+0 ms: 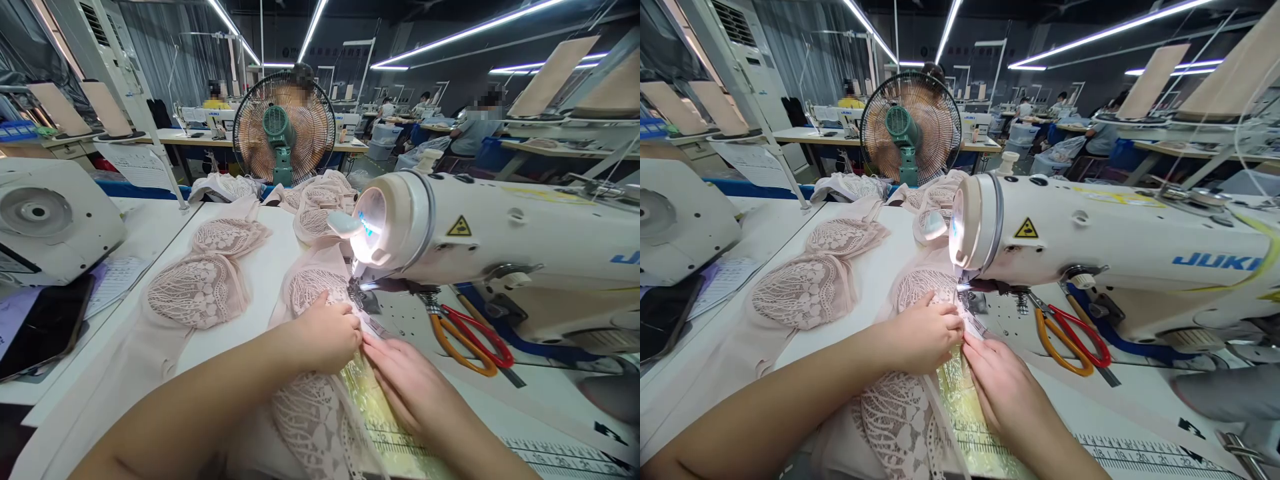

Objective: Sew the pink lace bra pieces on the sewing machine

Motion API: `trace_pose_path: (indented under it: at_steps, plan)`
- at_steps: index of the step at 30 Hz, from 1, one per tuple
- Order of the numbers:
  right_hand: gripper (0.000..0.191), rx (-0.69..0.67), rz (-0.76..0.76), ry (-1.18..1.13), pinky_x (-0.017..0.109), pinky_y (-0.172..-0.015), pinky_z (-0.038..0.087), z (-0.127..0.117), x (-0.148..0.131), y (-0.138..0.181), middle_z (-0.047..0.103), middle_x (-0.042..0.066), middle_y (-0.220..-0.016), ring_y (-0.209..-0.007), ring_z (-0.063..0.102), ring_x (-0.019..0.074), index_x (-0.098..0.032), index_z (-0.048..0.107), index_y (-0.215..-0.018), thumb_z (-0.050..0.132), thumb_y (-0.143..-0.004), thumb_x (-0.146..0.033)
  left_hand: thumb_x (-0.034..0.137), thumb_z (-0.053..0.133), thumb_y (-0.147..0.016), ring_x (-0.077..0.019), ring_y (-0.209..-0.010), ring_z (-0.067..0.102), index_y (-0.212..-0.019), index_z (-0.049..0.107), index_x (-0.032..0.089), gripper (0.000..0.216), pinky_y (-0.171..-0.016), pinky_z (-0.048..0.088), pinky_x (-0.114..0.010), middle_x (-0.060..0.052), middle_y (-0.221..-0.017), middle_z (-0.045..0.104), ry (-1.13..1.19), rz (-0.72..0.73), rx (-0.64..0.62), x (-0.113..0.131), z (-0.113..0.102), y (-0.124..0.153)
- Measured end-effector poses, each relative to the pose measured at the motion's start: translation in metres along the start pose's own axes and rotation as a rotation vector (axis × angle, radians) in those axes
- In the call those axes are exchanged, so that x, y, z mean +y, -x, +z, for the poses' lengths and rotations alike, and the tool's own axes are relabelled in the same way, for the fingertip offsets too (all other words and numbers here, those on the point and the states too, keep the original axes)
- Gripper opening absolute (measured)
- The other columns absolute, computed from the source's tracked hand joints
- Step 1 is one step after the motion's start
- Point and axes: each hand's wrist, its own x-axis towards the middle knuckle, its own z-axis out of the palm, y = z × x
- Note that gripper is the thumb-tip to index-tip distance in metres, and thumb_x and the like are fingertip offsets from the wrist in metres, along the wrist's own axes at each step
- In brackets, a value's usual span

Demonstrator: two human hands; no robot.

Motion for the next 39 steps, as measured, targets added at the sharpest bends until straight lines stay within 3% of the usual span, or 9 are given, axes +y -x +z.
trace_pose_path:
  at_steps: [5,11,19,26,39]
  plan:
    - [0.04,-0.02,0.001,0.087,0.04,-0.067,0.061,-0.002,-0.001,-0.02,0.067,0.017,-0.114,-0.081,0.065,0.0265,-0.003,0.062,-0.117,0.035,-0.09,-0.015,0.015,0.053,-0.082,-0.0238,-0.112,0.049,-0.094,0.066,0.018,0.017,-0.105,0.032,-0.055,-0.006,-0.115,0.062,-0.04,-0.007,0.076,-0.014,0.011,-0.003]
    - [0.04,0.041,-0.03,0.207,0.037,-0.061,0.06,0.006,-0.003,-0.032,0.067,0.019,-0.113,-0.073,0.064,0.0252,0.0,0.065,-0.11,0.034,-0.087,-0.012,0.014,0.046,-0.086,-0.0258,-0.119,0.044,-0.105,0.064,0.019,0.026,-0.104,0.031,-0.06,-0.008,-0.125,0.056,-0.062,-0.045,0.062,-0.026,0.012,-0.004]
    - [0.04,0.093,0.031,0.116,0.039,-0.065,0.06,0.01,-0.002,-0.025,0.066,0.017,-0.115,-0.077,0.064,0.0253,-0.001,0.065,-0.11,0.035,-0.09,-0.017,0.013,0.047,-0.086,-0.026,-0.115,0.048,-0.109,0.059,0.016,0.026,-0.1,0.035,-0.059,-0.01,-0.112,0.061,-0.104,-0.053,0.128,-0.022,0.018,-0.002]
    - [0.036,0.119,0.102,-0.068,0.039,-0.072,0.06,0.003,0.006,-0.021,0.072,0.011,-0.104,-0.088,0.066,0.0248,-0.009,0.068,-0.104,0.035,-0.091,-0.019,0.014,0.049,-0.086,-0.0252,-0.121,0.043,-0.11,0.061,0.019,0.026,-0.103,0.034,-0.055,-0.006,-0.123,0.058,-0.101,-0.061,0.07,-0.027,0.015,-0.006]
    - [0.034,0.151,0.126,-0.098,0.037,-0.073,0.06,0.003,0.009,-0.019,0.073,0.011,-0.1,-0.09,0.068,0.0248,-0.012,0.07,-0.1,0.038,-0.091,-0.021,0.021,0.04,-0.096,-0.0235,-0.129,0.038,-0.121,0.056,0.028,0.03,-0.107,0.026,-0.058,0.0,-0.135,0.052,-0.007,-0.057,0.023,-0.056,0.016,-0.014]
